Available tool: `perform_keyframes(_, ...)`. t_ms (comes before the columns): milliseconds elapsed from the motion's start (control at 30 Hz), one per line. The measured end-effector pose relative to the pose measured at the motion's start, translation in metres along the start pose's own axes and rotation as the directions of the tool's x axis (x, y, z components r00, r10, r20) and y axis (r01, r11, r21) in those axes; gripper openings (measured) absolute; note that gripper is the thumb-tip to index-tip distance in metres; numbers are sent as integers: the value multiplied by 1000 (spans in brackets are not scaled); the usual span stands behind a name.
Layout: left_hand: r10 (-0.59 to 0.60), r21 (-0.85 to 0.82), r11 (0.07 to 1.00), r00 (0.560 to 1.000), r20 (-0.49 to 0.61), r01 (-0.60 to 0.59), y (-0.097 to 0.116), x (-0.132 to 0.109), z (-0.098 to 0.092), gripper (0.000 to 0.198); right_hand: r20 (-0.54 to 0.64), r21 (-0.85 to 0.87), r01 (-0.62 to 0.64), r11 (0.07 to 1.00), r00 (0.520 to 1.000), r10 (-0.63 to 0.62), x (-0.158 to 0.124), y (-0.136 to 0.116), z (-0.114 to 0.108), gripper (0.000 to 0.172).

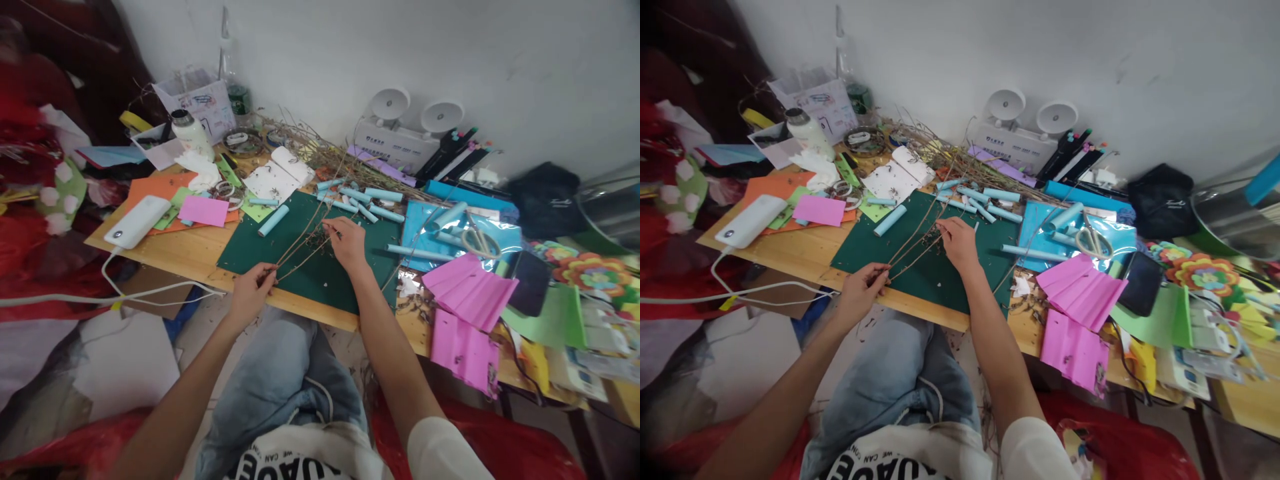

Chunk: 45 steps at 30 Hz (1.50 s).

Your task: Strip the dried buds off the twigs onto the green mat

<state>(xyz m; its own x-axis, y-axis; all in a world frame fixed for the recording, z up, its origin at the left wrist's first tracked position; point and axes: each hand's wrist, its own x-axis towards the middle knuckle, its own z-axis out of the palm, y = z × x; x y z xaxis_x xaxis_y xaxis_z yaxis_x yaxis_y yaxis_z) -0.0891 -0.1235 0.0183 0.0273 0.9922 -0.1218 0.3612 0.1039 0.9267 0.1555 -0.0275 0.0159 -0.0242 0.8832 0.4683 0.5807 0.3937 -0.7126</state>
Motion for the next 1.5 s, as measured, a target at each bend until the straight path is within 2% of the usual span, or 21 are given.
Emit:
perform_keyframes(167,5,-3,1000,999,-34,-5,-4,2,-2,32,80,-58,37,998,996,-33,2,10,-4,22)
perform_keyframes(367,41,103,994,997,-59,-35,-4,-5,-7,30,158,-221,64,973,987,-29,1,6,0,32)
perform_keyframes(533,61,166,985,996,-68,-49,-2,-14,2,31,77,-446,-19,895,995,59,-3,-5,10,35)
perform_keyframes(667,74,183,981,995,-72,-60,-1,-19,12,31,7,-552,-133,823,986,164,-1,-7,12,35)
perform_keyframes(767,56,182,983,995,-80,-40,-3,-23,14,31,-75,-562,-261,785,961,266,3,-2,6,33)
perform_keyframes(833,31,151,988,995,-99,-15,-5,-25,15,33,-95,-533,-290,795,954,284,4,1,1,32)
perform_keyframes(1067,21,64,998,993,-115,-14,-7,-18,16,31,20,-520,-212,828,966,259,1,-7,-2,32)
perform_keyframes(1133,24,51,999,993,-118,-18,-6,-15,16,31,60,-489,-176,854,970,234,0,-10,-4,31)
perform_keyframes(1233,30,33,999,992,-119,-26,-5,-13,17,31,37,-360,-76,930,995,96,0,-11,-5,17)
perform_keyframes(1367,34,9,999,994,-106,-34,-6,-12,17,31,-9,-216,99,971,995,-103,0,-6,-3,28)
perform_keyframes(1500,46,26,999,994,-102,-43,-8,-12,17,30,-9,-188,181,965,983,-186,0,2,2,22)
